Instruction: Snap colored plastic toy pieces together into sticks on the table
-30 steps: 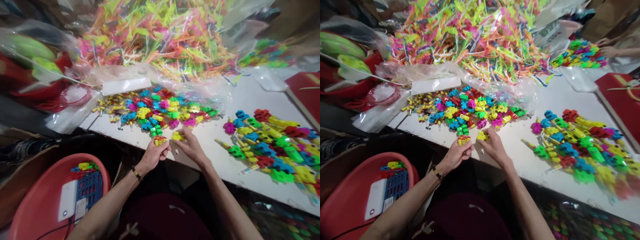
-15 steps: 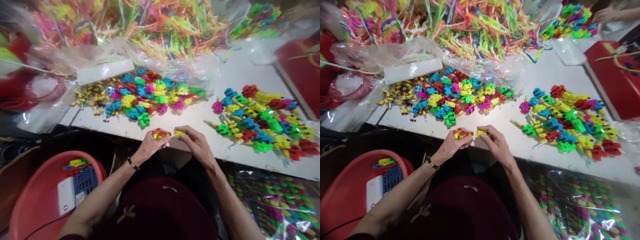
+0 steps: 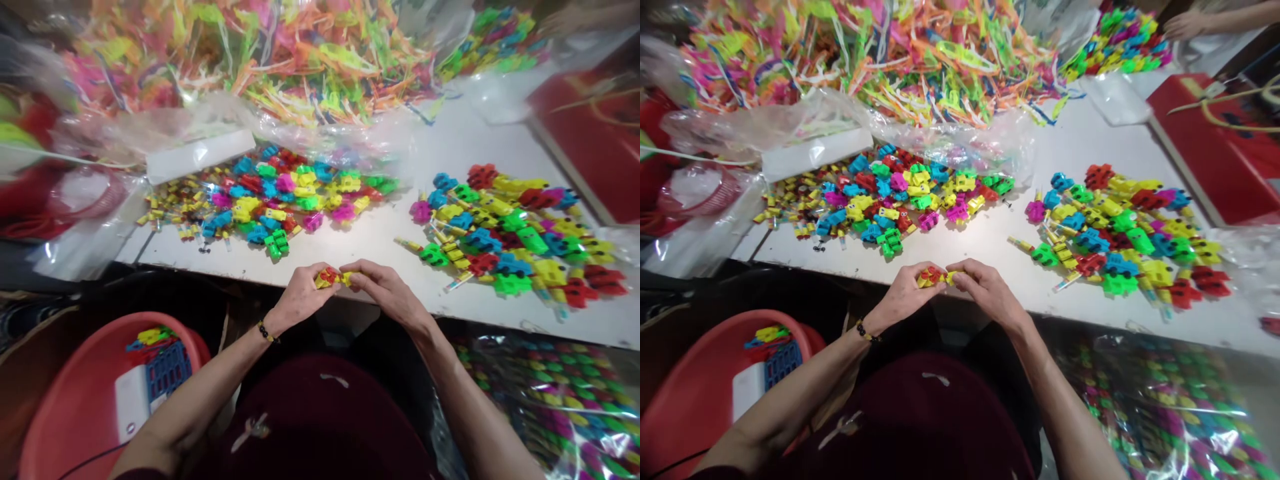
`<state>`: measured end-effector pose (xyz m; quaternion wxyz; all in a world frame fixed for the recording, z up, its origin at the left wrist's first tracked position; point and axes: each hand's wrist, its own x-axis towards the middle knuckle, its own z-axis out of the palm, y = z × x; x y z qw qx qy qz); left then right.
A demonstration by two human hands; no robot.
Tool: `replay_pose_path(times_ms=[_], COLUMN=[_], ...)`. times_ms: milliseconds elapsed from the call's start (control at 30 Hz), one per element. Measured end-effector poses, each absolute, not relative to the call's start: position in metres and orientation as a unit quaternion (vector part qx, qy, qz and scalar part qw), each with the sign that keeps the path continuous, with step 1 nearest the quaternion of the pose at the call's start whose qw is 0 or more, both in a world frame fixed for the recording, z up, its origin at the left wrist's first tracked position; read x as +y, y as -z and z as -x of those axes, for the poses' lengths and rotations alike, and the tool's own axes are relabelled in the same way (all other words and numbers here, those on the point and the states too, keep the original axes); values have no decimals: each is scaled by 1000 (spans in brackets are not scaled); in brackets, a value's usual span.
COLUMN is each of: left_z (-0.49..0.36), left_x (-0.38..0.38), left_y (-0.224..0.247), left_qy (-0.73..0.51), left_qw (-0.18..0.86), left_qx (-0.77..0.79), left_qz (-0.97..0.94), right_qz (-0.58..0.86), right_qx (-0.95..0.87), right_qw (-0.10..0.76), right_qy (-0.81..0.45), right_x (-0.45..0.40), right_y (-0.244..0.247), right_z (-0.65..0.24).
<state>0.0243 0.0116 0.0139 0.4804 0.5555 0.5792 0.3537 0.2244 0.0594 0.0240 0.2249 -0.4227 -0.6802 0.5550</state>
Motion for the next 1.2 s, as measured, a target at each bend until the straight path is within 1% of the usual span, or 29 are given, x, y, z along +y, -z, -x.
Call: replay_pose_path(times_ms=[100,233,300,400,500,667,900,1033,1200], left_z=[-25,-28,-32,-39,-44,-42,-38,-41,-53], left_x=[14,19,21,21,17,12,4,2,4], left_y=[-19,-24,-23,-21,-19,-25,-31,-27,-26], left_qy=[-333,-305,-307,-329,-334,-328,-342,-347,-361], left_qw=[463,488,501,513,545,610,628,622,619], left_qx=[575,567,561,562,569,540,536,534,527], left_qz=[-587,-589,-583,-559,-518,-478,-449,-456,-457], right_qz=[425,409,402,404,405,399,383,392,393], right_qx=[-679,-713,-722,-718,-711,-714,-722,-729,-769], right_qw=[223,286,300,273,252,256,256,267,285], right_qy=[-555,-492,-476,-497,-517,-516,-516,-494,-415], right_x=[56,52,52,54,52,44,36,28,25], right_y=[-24,-23,-21,-21,-24,-26,-29,-27,-23], right_z=[-226,-226,-229,-235,-240,-240,-238,-236,-231])
